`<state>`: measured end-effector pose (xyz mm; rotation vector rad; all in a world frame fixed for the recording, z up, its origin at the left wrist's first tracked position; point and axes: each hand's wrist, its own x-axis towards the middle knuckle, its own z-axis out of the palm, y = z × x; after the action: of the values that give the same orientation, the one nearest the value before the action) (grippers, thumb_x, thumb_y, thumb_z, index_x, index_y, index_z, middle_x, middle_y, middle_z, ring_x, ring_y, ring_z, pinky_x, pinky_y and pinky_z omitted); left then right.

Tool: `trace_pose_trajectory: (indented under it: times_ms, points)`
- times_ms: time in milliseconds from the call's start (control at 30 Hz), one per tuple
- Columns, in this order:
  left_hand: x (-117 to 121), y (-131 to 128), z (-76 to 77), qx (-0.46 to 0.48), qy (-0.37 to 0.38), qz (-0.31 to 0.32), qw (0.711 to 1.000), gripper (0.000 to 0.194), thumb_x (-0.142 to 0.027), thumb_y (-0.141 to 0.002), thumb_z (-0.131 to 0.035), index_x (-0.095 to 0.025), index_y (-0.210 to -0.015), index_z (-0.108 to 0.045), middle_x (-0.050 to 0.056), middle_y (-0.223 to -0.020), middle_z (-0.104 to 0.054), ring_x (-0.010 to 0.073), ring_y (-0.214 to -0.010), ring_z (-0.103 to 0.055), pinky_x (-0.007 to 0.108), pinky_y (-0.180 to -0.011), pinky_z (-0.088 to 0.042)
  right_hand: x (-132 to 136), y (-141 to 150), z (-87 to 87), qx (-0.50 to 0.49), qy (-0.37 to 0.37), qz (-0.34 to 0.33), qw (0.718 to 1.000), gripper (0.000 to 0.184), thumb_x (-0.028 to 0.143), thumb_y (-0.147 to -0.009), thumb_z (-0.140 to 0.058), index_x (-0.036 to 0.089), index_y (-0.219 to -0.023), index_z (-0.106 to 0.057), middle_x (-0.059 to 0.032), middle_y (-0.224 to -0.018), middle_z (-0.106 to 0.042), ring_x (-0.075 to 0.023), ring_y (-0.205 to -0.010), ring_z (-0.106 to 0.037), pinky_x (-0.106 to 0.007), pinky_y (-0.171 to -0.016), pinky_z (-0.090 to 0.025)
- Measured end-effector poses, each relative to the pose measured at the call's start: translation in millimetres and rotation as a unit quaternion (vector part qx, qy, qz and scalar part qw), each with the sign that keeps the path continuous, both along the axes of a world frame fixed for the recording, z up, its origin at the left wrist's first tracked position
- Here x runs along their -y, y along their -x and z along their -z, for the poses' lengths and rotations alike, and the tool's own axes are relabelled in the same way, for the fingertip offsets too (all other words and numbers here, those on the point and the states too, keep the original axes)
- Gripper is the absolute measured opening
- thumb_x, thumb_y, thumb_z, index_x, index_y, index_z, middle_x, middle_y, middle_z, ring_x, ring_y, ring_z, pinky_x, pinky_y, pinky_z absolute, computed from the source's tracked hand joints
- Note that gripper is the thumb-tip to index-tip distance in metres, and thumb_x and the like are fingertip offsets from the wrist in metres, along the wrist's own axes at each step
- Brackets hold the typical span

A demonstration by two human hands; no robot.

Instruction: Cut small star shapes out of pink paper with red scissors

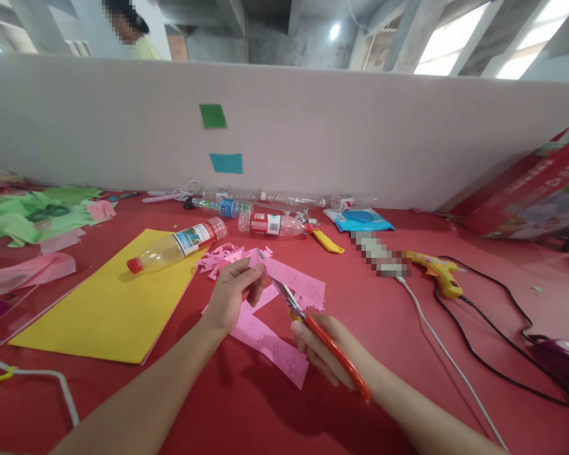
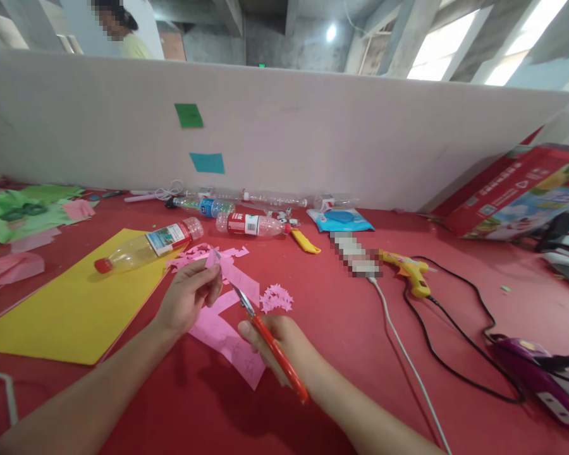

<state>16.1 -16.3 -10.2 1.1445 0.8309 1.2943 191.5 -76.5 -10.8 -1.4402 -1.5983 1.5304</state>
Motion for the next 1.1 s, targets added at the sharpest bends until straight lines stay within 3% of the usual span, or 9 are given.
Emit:
trace_pose_trajectory:
  times_ms: [233,400,533,667,800,967,1100]
  points:
    - [0,1,-0.2,0.016,0.026,-0.002,1.000,0.027,-0.033,-0.075,-0.064,-0.016,-0.055,-0.055,-0.004,-0.043,-0.049,0.0061,-0.037,-0.040,0.021,-0.039,-0.028,1,-2,-11.8,0.012,0.010,-0.018,1.000,0.050,0.064,-0.080,-0.057,0.021,-0.060,-0.042,0.0087,-0.038,-0.036,-0.0058,-0.030,-0.033,-0.019,-0.031,-0.026]
    - [-1,3,-4.2,0.029,0.040,0.000,0.999,0.026,-0.029,-0.073,-0.063,-0.016,-0.051,-0.054,-0.004,-0.039,-0.046,0.0053,-0.034,-0.036,0.021,-0.038,-0.025,-1,-3,-11.1,0.040,-0.029,-0.002,0.999,0.047,0.058,-0.082,-0.057,0.021,-0.058,-0.040,0.0081,-0.040,-0.034,-0.0059,-0.034,-0.032,-0.020,-0.035,-0.025]
    - [-4,4,-4.2,0.049,0.029,-0.024,0.998,0.029,-0.025,-0.072,-0.063,-0.017,-0.049,-0.048,-0.006,-0.038,-0.042,0.0044,-0.035,-0.032,0.021,-0.039,-0.023,-5,-4,-9.3,0.054,-0.038,-0.031,0.997,0.042,0.049,-0.082,-0.056,0.021,-0.057,-0.040,0.0066,-0.044,-0.034,-0.0076,-0.042,-0.034,-0.021,-0.041,-0.028]
    - [-7,6,-0.7,0.044,0.005,-0.053,0.998,0.030,-0.026,-0.075,-0.062,-0.018,-0.051,-0.047,-0.006,-0.041,-0.044,0.0057,-0.039,-0.037,0.020,-0.042,-0.028,-7,-4,-5.7,0.038,-0.023,-0.028,0.999,0.043,0.053,-0.080,-0.058,0.020,-0.058,-0.039,0.0072,-0.045,-0.033,-0.0070,-0.043,-0.033,-0.019,-0.043,-0.031]
    - [-10,7,1.7,0.037,-0.017,-0.066,0.997,0.024,-0.026,-0.076,-0.064,-0.017,-0.055,-0.054,-0.004,-0.052,-0.051,0.0077,-0.050,-0.048,0.021,-0.051,-0.038,-5,-4,-4.7,0.030,-0.019,-0.023,0.999,0.049,0.061,-0.079,-0.056,0.021,-0.058,-0.037,0.0076,-0.045,-0.032,-0.0060,-0.040,-0.029,-0.020,-0.040,-0.025]
    - [-9,6,1.3,0.047,-0.006,-0.091,0.995,0.018,-0.028,-0.075,-0.066,-0.018,-0.064,-0.056,-0.005,-0.059,-0.056,0.0084,-0.054,-0.053,0.021,-0.056,-0.044,-5,-4,-6.4,0.044,-0.019,-0.022,0.999,0.051,0.064,-0.078,-0.056,0.021,-0.058,-0.037,0.0076,-0.044,-0.032,-0.0067,-0.040,-0.029,-0.020,-0.041,-0.025]
    - [-6,5,0.0,0.033,0.010,-0.071,0.997,0.019,-0.036,-0.080,-0.064,-0.021,-0.075,-0.054,-0.005,-0.058,-0.058,0.0109,-0.051,-0.056,0.023,-0.054,-0.047,-8,-6,-4.5,0.056,-0.036,-0.019,0.998,0.051,0.064,-0.079,-0.054,0.021,-0.057,-0.038,0.0072,-0.043,-0.032,-0.0075,-0.042,-0.030,-0.021,-0.043,-0.024]
